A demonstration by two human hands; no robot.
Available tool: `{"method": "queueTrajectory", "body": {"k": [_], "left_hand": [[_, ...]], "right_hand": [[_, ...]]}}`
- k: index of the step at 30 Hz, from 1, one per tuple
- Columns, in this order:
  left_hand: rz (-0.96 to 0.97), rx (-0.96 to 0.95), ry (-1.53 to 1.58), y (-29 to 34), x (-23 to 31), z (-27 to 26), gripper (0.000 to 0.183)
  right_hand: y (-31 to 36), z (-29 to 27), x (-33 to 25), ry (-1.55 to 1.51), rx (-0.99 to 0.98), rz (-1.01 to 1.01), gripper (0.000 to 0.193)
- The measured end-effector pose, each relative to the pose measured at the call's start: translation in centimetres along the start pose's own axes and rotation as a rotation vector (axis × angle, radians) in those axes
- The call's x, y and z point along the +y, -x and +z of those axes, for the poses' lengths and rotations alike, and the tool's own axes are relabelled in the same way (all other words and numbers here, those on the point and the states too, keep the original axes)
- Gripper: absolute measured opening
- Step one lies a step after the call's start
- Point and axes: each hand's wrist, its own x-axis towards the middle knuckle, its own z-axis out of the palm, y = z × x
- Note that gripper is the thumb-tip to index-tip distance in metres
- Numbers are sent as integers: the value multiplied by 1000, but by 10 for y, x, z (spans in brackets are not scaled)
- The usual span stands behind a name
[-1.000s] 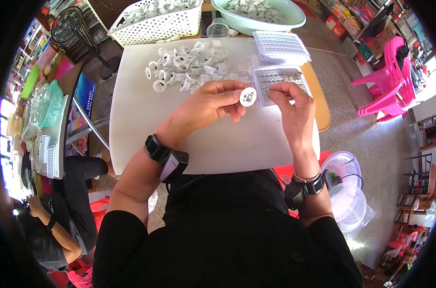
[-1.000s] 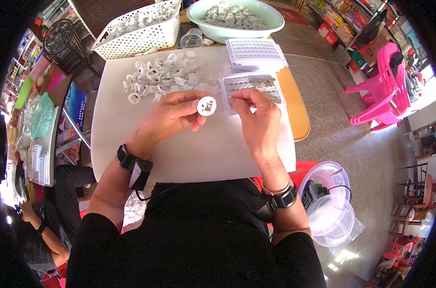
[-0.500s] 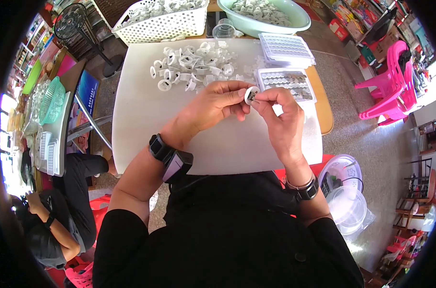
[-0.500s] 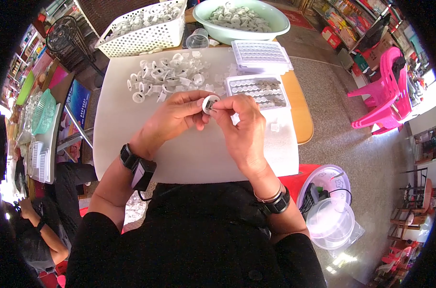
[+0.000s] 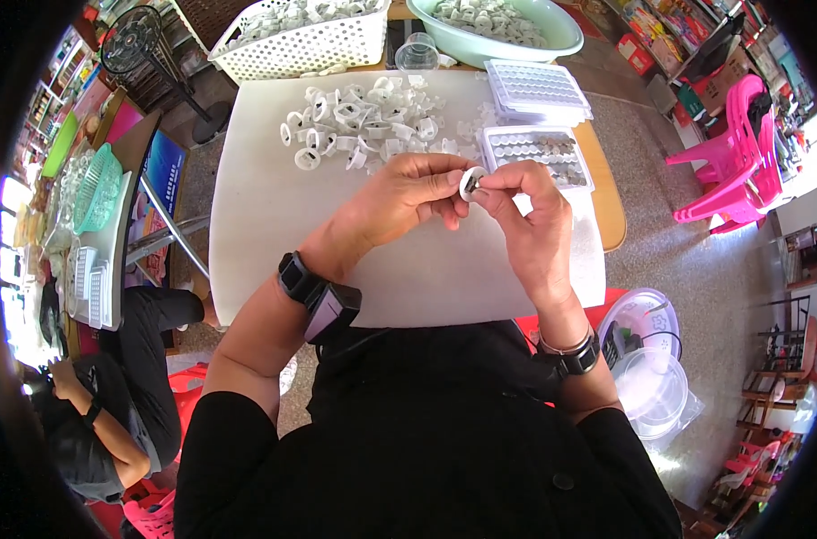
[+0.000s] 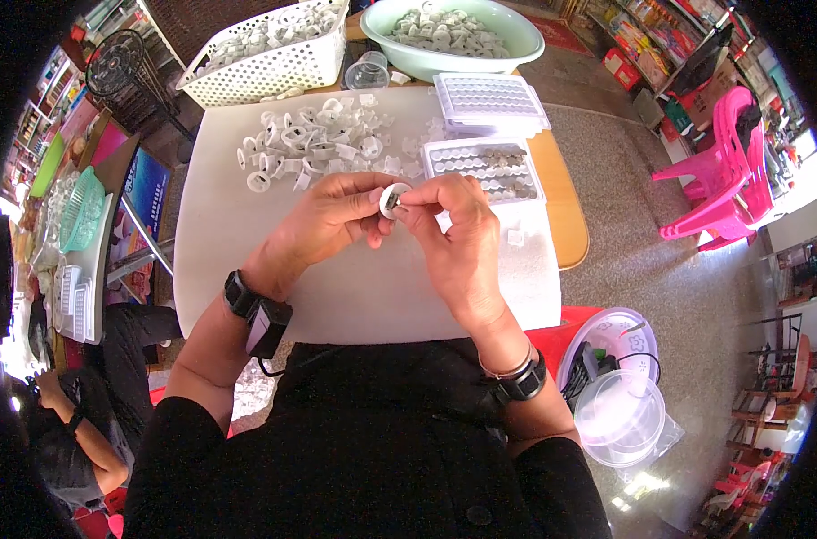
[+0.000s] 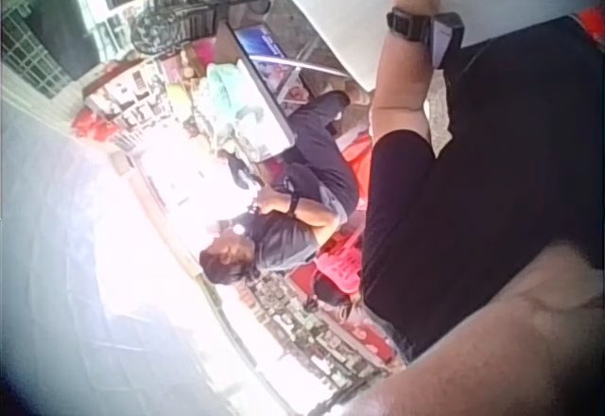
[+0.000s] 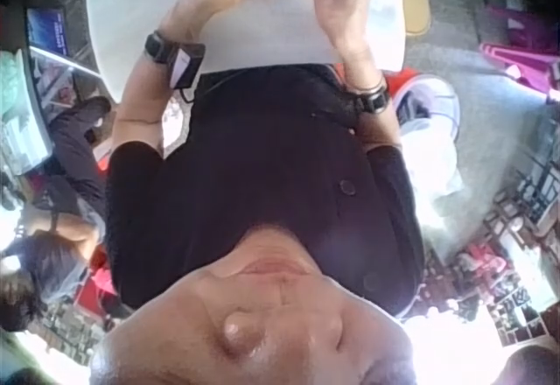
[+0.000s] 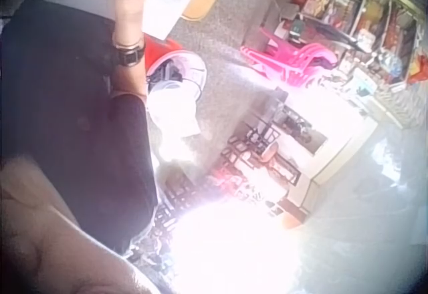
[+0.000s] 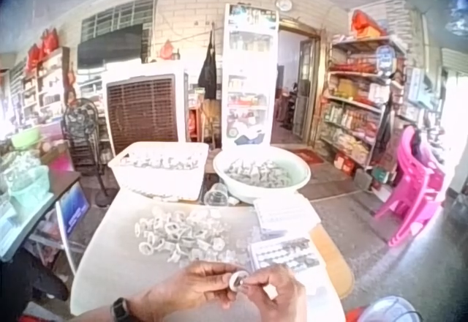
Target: Assembling small white plastic components with electronic circuits by hand.
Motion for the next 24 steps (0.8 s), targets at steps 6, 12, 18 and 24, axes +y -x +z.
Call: {"method": "queueTrajectory", "body": {"k": [6,12,18,24], "left_hand": [[10,-34,-124,-1,1,1,43],[-8,-48,-152,2,6,7,35],[40,-3,-176,2,6,11,41],[10,-131,-203,0,7,4,41]], "right_hand": [[0,-5,3,-56,-85,121,15],[0,-12,-7,4,-118,190,16],[-1,-13,-2,-58,-216,218,21],[-1,-18,-2,-225,-251,320,17]]}}
